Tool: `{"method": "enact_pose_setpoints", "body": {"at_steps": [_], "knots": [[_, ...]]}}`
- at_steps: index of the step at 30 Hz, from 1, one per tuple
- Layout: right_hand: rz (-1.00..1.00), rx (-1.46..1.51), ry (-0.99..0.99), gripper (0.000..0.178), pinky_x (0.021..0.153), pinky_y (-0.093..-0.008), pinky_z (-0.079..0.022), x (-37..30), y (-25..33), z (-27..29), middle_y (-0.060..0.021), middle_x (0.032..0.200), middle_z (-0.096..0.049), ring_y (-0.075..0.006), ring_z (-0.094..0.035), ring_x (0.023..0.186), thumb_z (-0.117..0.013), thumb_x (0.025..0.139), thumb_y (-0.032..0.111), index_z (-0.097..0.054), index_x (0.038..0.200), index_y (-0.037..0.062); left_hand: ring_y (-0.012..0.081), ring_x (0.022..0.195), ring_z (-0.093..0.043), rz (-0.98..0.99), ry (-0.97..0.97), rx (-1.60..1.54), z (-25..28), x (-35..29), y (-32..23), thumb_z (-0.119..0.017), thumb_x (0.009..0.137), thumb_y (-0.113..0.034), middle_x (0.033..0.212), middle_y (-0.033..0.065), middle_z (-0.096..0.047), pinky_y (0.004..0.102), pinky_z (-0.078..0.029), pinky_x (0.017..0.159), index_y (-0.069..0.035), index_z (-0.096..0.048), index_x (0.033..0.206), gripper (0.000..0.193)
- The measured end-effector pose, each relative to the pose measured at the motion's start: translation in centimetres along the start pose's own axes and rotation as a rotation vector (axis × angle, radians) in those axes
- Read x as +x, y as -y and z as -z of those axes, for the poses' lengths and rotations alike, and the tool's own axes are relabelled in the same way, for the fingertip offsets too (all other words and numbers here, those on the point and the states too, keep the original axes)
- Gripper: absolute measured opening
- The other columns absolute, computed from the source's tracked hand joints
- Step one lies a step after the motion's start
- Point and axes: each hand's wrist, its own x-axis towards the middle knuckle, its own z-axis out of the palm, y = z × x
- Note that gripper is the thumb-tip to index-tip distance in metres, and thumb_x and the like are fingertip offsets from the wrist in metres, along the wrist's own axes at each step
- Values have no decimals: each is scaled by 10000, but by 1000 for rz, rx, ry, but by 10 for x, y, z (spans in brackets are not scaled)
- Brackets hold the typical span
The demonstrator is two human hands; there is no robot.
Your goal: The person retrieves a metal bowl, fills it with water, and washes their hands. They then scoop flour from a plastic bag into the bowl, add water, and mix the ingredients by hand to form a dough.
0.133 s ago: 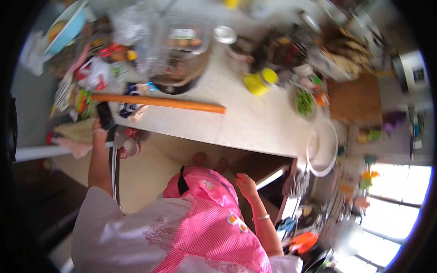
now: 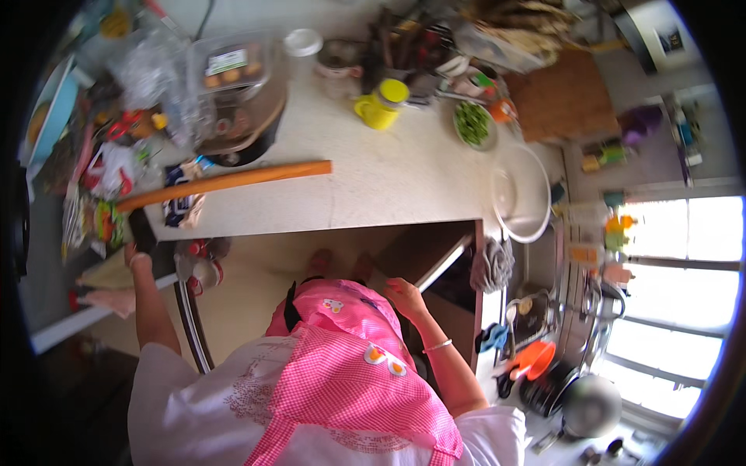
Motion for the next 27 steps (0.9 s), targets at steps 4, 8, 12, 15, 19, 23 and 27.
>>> {"method": "enact_pose_setpoints", "body": {"at_steps": [4, 8, 12, 15, 19, 23, 27], "knots": [[-52, 8, -153, 335, 791, -302, -506, -23, -33, 41, -117, 939, -684, -216, -660, 877, -617, 819, 177, -593, 1110, 13, 263, 889, -641, 263, -1042, -418, -59, -6, 33, -524, 870, -224, 1039, 163, -653, 387, -499, 795, 11, -670, 936, 284], [-109, 153, -331, 286, 676, -271, -511, -29, -74, 33, -75, 859, -668, -143, -634, 762, -573, 804, 54, -601, 1086, 14, 251, 912, -621, 256, -969, -110, -75, -16, 18, -508, 880, -244, 1048, 147, -633, 390, -475, 830, 3, -643, 967, 295], [-235, 253, -426, 305, 646, -273, -516, -35, -104, 30, -68, 823, -657, -143, -633, 750, -574, 814, 62, -572, 1116, 20, 234, 880, -595, 329, -853, -235, -78, -20, 3, -496, 885, -307, 1007, 107, -614, 409, -440, 853, -16, -602, 970, 321], [-198, 183, -485, 479, 671, -294, -513, -29, -150, 22, -96, 815, -658, -174, -634, 713, -613, 776, 130, -499, 1224, 8, 220, 857, -576, 408, -722, -366, -78, -29, -9, -487, 889, -354, 977, 76, -600, 423, -414, 871, -30, -570, 972, 345], [-332, 453, -431, 659, 660, -298, -511, -20, -151, 27, -95, 922, -611, -179, -606, 762, -645, 766, 131, -365, 1354, 31, 209, 924, -556, 235, -834, -259, -111, -93, -7, -478, 879, -317, 1066, 101, -576, 388, -412, 879, -23, -571, 1017, 338], [-267, 629, -213, 678, 699, -324, -513, -4, -149, 34, -98, 1064, -555, -193, -588, 891, -614, 813, 94, -283, 1404, 60, 200, 1023, -538, 142, -724, -136, -213, -234, -2, -471, 864, -245, 1198, 148, -551, 336, -422, 881, -7, -585, 1077, 339], [-87, 567, -174, 343, 602, -275, -465, 22, -165, 30, -25, 850, -567, -131, -549, 706, -586, 796, 47, -504, 1129, 36, 143, 792, -563, 247, -97, -66, -305, -365, 75, -571, 814, -204, 894, 35, -567, 291, -467, 678, -112, -590, 971, 183]]}}
